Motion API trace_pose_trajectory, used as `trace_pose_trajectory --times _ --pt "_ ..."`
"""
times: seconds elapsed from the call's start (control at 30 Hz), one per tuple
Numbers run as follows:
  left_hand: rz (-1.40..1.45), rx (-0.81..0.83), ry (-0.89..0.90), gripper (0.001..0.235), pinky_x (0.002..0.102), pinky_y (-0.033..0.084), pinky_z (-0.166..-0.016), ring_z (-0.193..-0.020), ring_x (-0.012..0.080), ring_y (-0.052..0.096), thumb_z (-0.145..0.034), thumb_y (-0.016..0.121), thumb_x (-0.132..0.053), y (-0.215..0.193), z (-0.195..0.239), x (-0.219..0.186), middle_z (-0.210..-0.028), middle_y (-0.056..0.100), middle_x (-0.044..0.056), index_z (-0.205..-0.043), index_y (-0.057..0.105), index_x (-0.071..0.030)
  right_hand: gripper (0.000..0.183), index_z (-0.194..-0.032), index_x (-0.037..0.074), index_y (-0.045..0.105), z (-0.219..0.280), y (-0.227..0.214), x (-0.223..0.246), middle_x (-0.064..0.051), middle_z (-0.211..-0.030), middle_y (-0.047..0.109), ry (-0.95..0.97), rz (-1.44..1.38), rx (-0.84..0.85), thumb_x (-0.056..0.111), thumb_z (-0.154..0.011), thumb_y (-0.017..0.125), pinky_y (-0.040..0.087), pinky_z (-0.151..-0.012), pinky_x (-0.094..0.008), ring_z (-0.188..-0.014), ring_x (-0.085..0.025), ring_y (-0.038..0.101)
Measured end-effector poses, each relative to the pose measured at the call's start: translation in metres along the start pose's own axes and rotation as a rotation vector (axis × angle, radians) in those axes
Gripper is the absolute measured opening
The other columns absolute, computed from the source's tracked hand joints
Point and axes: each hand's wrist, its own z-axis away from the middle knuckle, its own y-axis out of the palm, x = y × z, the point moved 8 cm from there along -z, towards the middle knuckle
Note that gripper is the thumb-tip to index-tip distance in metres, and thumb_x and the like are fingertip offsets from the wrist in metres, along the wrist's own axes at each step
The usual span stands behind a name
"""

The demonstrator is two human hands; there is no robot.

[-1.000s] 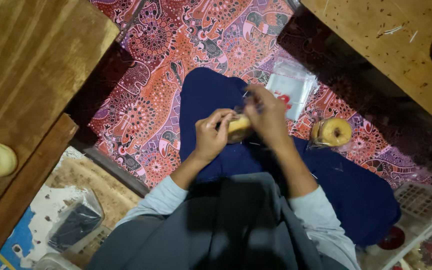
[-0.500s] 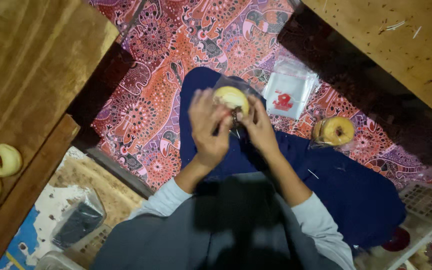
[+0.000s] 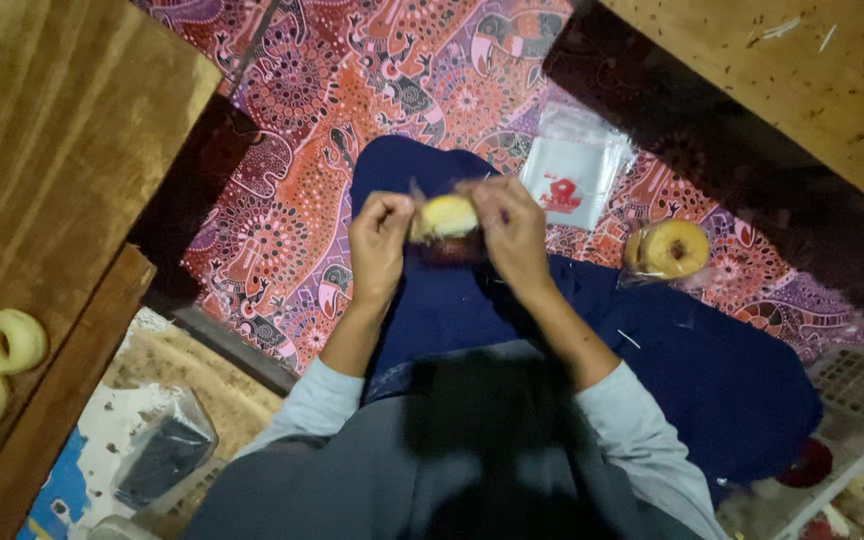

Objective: The person sits on the floor and repeatedly picks up donuts from a wooden board, places them into clear plastic bags, and then places the packaged donuts into a white plastic crate.

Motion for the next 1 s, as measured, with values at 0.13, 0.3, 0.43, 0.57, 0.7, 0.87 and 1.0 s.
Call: trace_pose_trajectory --times 0.13,0.3,0.43,0.57,0.7,0.87,1.0 --pt "0.261 -0.164 0.120 0.018 0.021 0.043 -0.058 -0.066 0.0053 0.049 -0.108 0.056 -0.017 0.000 0.004 -0.026 -0.091 0.052 0.000 -0.095 0.054 -0.004 0.022 -0.092 0.000 0.067 -0.006 -0.020 0.036 -0.008 -0.088 0.061 -0.172 0.128 -0.166 0.014 -0.107 0.061 0.047 -0.074 -0.034 -0.081 -0.021 0.060" --pt "0.051 -0.075 0.094 0.023 0.024 0.046 -0.054 -0.063 0.0090 0.055 -0.103 0.061 -0.011 0.006 0.014 -0.026 -0.093 0.053 0.002 -0.084 0.053 -0.002 0.030 -0.080 0.000 0.058 0.002 -0.010 0.010 -0.010 -0.078 0.048 -0.100 0.191 -0.086 0.015 -0.103 0.067 0.041 -0.065 -0.035 -0.070 -0.022 0.051" --pt "-0.513 -0.040 0.110 0.027 0.030 0.041 -0.057 -0.064 0.0131 0.052 -0.101 0.068 -0.006 -0.006 0.030 -0.017 -0.079 0.057 0.007 -0.077 0.057 0.001 0.027 -0.079 0.000 0.061 0.035 0.002 -0.047 -0.010 -0.073 0.049 0.098 0.206 0.013 0.016 -0.101 0.066 0.039 -0.060 -0.035 -0.063 -0.021 0.050" --pt "-0.476 -0.036 0.120 0.018 0.031 0.047 -0.060 -0.068 0.0184 0.059 -0.097 0.067 -0.002 0.010 0.024 -0.012 -0.084 0.062 0.011 -0.081 0.059 0.003 0.021 -0.089 0.000 0.063 0.048 -0.008 -0.096 -0.009 -0.081 0.055 0.167 0.187 0.020 0.018 -0.102 0.063 0.043 -0.065 -0.033 -0.071 -0.018 0.054" --pt "-0.440 0.065 0.268 0.005 0.034 0.052 -0.070 -0.077 0.0240 0.066 -0.094 0.067 0.000 0.056 0.011 -0.017 -0.088 0.067 0.012 -0.089 0.067 0.000 0.039 -0.132 -0.003 0.052 0.049 -0.035 -0.146 -0.009 -0.123 0.061 0.192 -0.021 -0.083 0.028 -0.110 0.058 0.049 -0.091 -0.030 -0.109 -0.016 0.061" --pt "-0.300 0.378 0.282 0.010 0.041 0.052 -0.073 -0.082 0.0341 0.064 -0.093 0.070 -0.003 0.158 0.001 0.020 -0.091 0.062 0.017 -0.095 0.062 0.002 0.043 -0.114 -0.003 0.064 0.052 -0.113 -0.227 -0.007 -0.105 0.066 0.497 -0.202 -0.229 0.038 -0.109 0.056 0.051 -0.086 -0.033 -0.096 -0.014 0.060" --pt "-0.509 0.486 0.401 0.030 0.049 0.050 -0.088 -0.103 0.0421 0.058 -0.088 0.073 -0.007 0.232 -0.072 0.083 -0.107 0.058 0.021 -0.109 0.053 -0.002 0.042 -0.105 -0.003 0.063 0.069 -0.203 -0.214 -0.013 -0.091 0.062 0.404 0.265 -0.304 0.033 -0.119 0.046 0.048 -0.079 -0.035 -0.085 -0.017 0.055"
